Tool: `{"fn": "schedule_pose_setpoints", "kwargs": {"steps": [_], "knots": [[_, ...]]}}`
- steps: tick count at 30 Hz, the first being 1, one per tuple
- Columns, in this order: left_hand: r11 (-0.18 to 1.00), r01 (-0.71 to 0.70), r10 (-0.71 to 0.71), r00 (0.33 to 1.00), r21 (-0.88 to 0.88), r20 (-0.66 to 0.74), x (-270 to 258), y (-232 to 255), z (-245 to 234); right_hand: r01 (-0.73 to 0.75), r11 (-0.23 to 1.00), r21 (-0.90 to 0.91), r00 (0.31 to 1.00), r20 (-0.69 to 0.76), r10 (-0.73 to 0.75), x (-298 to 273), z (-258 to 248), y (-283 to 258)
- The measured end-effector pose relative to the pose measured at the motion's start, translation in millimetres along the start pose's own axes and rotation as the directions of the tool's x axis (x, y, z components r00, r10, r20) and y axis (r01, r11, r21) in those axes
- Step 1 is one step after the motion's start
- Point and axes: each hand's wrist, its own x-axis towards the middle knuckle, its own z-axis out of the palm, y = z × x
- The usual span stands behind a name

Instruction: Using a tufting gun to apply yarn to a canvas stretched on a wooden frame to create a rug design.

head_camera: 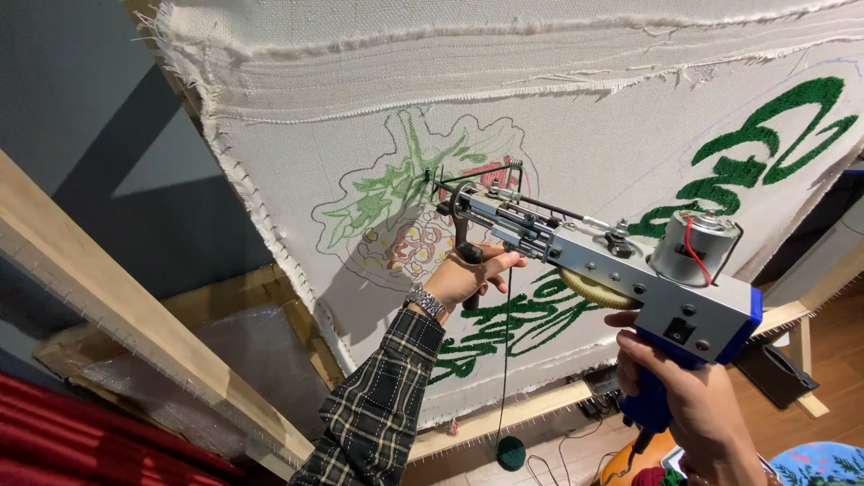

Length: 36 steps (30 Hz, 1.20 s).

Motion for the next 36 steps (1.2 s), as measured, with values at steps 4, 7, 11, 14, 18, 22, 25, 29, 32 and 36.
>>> {"fn": "schedule_pose_setpoints", "kwargs": {"steps": [4,7,11,14,18,22,25,29,32,36], "knots": [[1.0,-0.008,0.008,1.0,0.004,-0.003,0,0,-3,-0.039,0.999,-0.014,0.999,-0.019,0.039,-1,7,-4],[1.0,0.017,-0.017,1.0,0.019,0.002,2,0,-5,-0.055,0.998,-0.018,0.998,-0.043,0.054,1,8,-3],[0.996,0.07,-0.073,0.996,-0.055,-0.053,2,7,-4,-0.046,0.999,-0.025,0.997,-0.057,0.045,5,12,1],[0.983,0.114,-0.126,0.989,-0.142,-0.081,7,7,-8,-0.046,0.999,-0.007,0.997,-0.06,0.045,6,19,2],[0.998,0.043,-0.046,0.996,-0.037,-0.083,20,0,-19,0.013,0.998,-0.054,0.999,-0.038,-0.015,6,35,-1],[0.994,0.088,-0.08,0.989,0.06,-0.127,61,-29,-35,0.003,0.988,-0.155,0.996,-0.088,-0.017,-3,63,-17],[0.986,0.161,-0.148,0.969,0.052,-0.197,63,-26,-42,-0.006,0.98,-0.198,0.992,-0.125,-0.019,1,71,-7],[0.985,0.168,-0.174,0.962,-0.047,-0.209,94,-54,-61,-0.107,0.958,-0.266,0.984,-0.165,0.064,-2,87,-19],[0.984,0.177,-0.167,0.965,0.033,-0.202,95,-50,-66,-0.177,0.944,-0.28,0.976,-0.177,0.13,1,91,-21],[0.98,0.201,-0.197,0.963,0.0,-0.184,95,-46,-69,-0.119,0.951,-0.285,0.987,-0.141,0.081,6,91,-14]]}}
